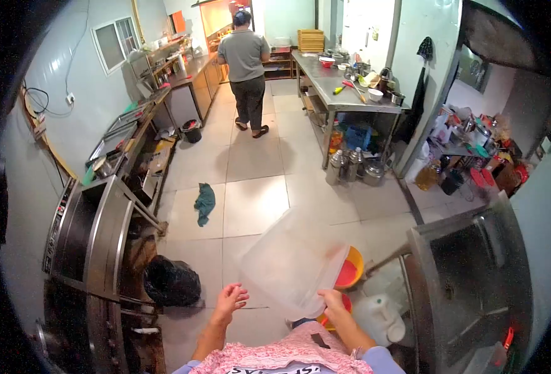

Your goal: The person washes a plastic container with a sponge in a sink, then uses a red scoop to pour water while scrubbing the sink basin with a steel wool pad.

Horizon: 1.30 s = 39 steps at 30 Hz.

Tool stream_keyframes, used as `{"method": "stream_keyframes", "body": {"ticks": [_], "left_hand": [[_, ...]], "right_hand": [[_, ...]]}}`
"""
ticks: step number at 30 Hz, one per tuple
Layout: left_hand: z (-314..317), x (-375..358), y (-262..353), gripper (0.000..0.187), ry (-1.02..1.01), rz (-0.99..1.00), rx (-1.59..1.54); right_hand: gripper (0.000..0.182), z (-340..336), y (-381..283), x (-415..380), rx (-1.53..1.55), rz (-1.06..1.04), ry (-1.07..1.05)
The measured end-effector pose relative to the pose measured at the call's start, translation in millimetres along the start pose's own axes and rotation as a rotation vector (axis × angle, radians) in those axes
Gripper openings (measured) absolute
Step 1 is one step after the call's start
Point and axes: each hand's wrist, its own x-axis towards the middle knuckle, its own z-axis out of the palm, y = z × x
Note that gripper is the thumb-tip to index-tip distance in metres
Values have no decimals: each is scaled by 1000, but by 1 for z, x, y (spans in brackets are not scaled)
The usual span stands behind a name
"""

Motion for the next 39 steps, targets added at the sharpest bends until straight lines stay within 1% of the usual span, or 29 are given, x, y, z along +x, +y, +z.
{"method": "stream_keyframes", "body": {"ticks": [2,3,4,5,7,8,9,11,13,17,19,20,21,22,24,25,28,31,32,34,37,39], "left_hand": [[4,30,27,38,-41,-12,7],[8,46,41,38,-68,-13,6],[9,61,53,38,-96,-14,9],[8,78,66,37,-107,-9,6],[-1,117,79,38,-68,-35,-58],[-4,133,89,38,-51,-60,-88],[5,135,113,37,17,-78,-76],[3,168,137,37,34,-84,-82],[0,197,149,33,89,-72,-137],[-11,263,162,29,134,-138,-157],[-9,307,176,29,142,-170,-153],[-9,323,178,28,148,-207,-139],[-7,346,187,27,130,-219,-133],[-2,365,198,27,100,-219,-115],[20,414,235,26,29,-181,-87],[33,435,256,27,-13,-157,-62],[73,499,317,27,-136,-93,28],[122,549,357,28,-276,-89,141],[142,560,368,27,-332,-99,177],[185,580,379,27,-479,-102,271],[260,609,378,28,-687,-190,382],[312,627,374,31,-777,-203,467]], "right_hand": [[20,16,-15,39,58,-10,-39],[17,25,-23,60,33,-9,-14],[12,29,-26,88,-54,-15,0],[12,32,-27,112,-47,6,26],[12,63,-55,154,16,17,40],[13,71,-63,170,58,32,45],[13,74,-72,186,76,48,47],[14,83,-89,224,88,78,40],[13,101,-116,250,91,85,68],[13,121,-156,301,137,103,127],[16,126,-178,328,201,47,141],[17,129,-185,325,239,36,163],[25,130,-198,323,302,114,176],[27,128,-199,326,347,116,176],[32,122,-215,343,442,88,150],[37,121,-223,343,440,75,159],[37,124,-245,356,530,-11,237],[43,130,-267,363,519,-53,323],[42,126,-267,371,560,-44,335],[40,118,-273,389,648,-23,351],[37,104,-293,402,727,17,425],[30,88,-303,424,710,1,507]]}}
